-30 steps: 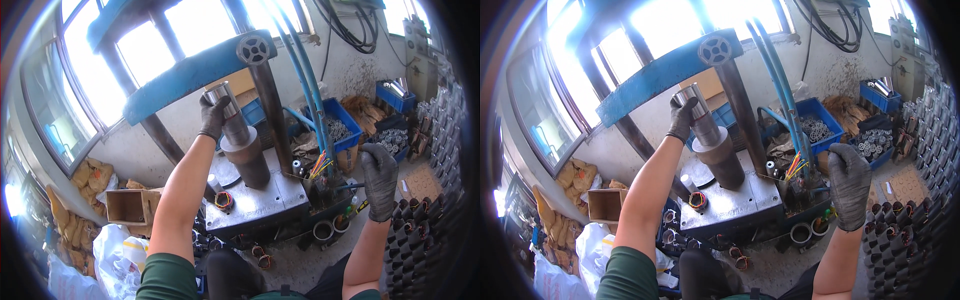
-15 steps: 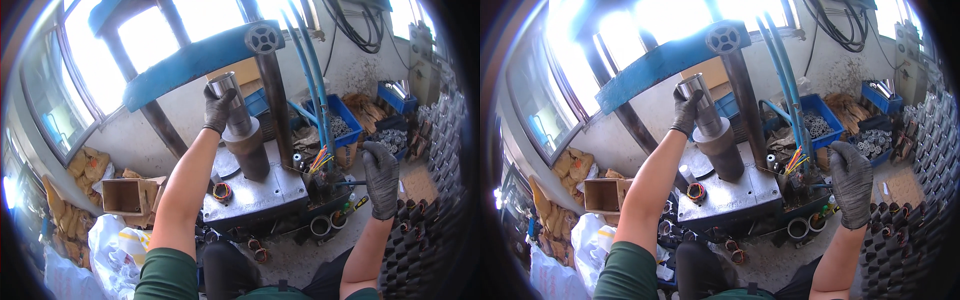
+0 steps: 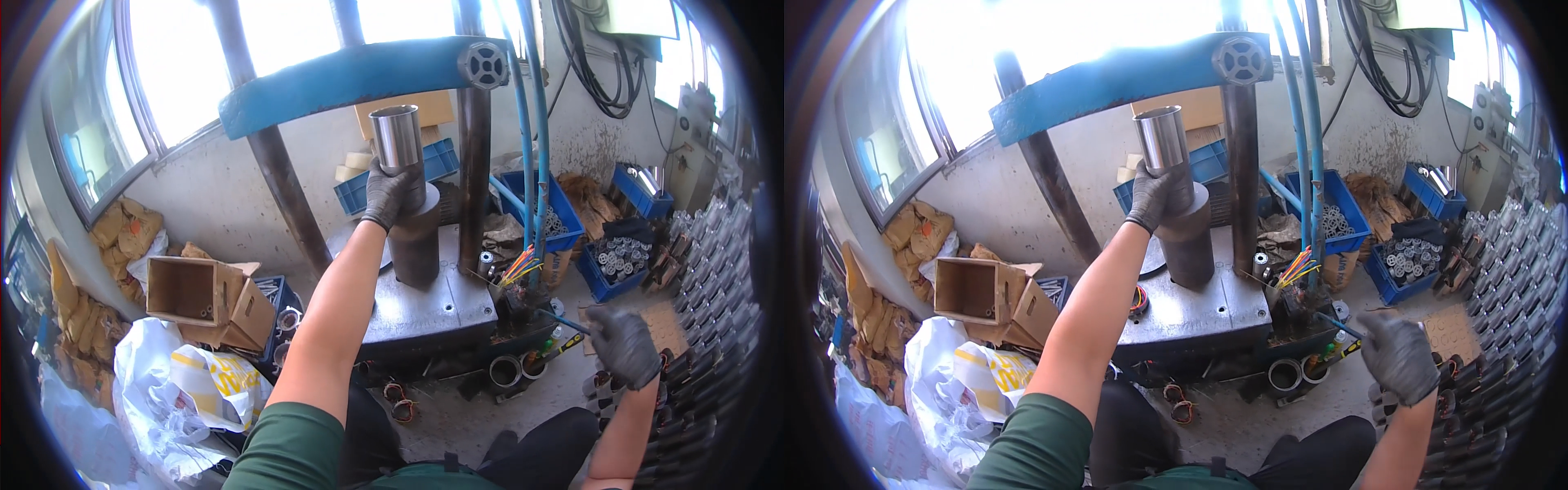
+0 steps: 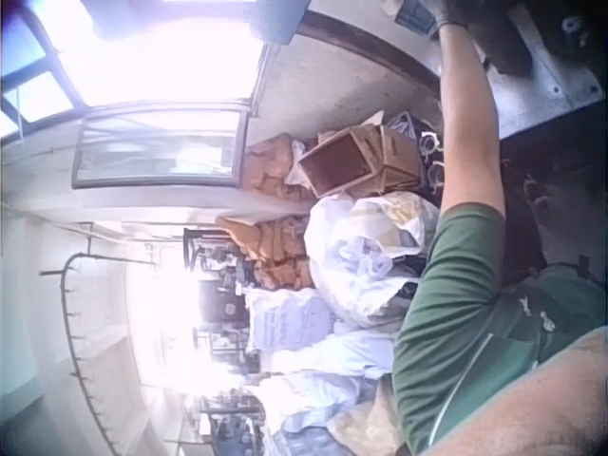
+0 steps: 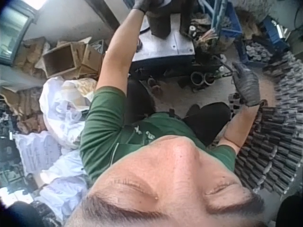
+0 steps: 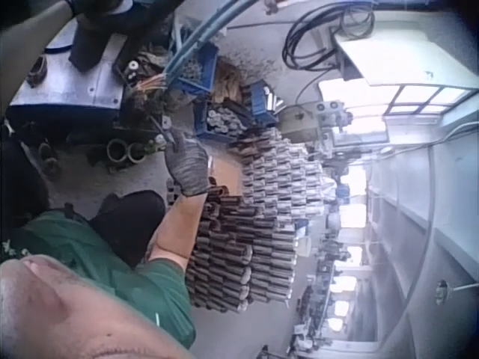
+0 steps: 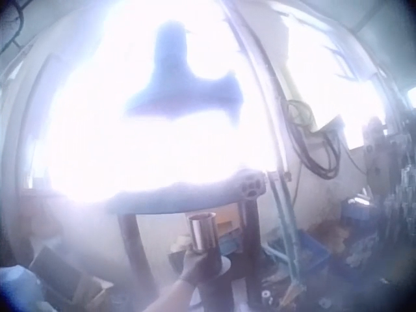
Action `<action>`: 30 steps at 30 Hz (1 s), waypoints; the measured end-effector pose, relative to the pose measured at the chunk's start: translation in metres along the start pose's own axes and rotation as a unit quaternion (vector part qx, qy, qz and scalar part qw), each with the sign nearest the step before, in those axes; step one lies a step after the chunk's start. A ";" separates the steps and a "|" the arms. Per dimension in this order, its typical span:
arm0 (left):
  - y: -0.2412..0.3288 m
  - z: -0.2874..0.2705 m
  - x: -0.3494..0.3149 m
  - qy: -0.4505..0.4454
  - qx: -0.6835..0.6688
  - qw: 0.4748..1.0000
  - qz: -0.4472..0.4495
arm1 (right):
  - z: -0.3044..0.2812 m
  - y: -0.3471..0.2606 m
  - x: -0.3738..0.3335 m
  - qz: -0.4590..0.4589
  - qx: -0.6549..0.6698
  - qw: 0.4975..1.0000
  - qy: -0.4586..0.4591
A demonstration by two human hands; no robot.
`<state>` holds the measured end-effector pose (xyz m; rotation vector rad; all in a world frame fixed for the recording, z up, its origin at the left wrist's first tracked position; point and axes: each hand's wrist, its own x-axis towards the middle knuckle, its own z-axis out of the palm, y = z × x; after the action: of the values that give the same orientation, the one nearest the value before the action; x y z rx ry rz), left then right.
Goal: The person is seen using a press machine to insert or assemble components for a motor stator, followed by manually arranging wires.
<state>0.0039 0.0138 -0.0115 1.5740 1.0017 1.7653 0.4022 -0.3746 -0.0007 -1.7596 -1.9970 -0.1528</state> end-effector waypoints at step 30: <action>0.026 -0.009 -0.011 -0.044 -0.128 0.991 -0.012 | 0.048 -0.014 -0.115 0.013 -0.084 0.970 -0.229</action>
<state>-0.0014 -0.0114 0.0034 1.4577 0.7179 1.7164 0.3834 -0.4631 -0.0883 -2.0737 -2.3339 0.1092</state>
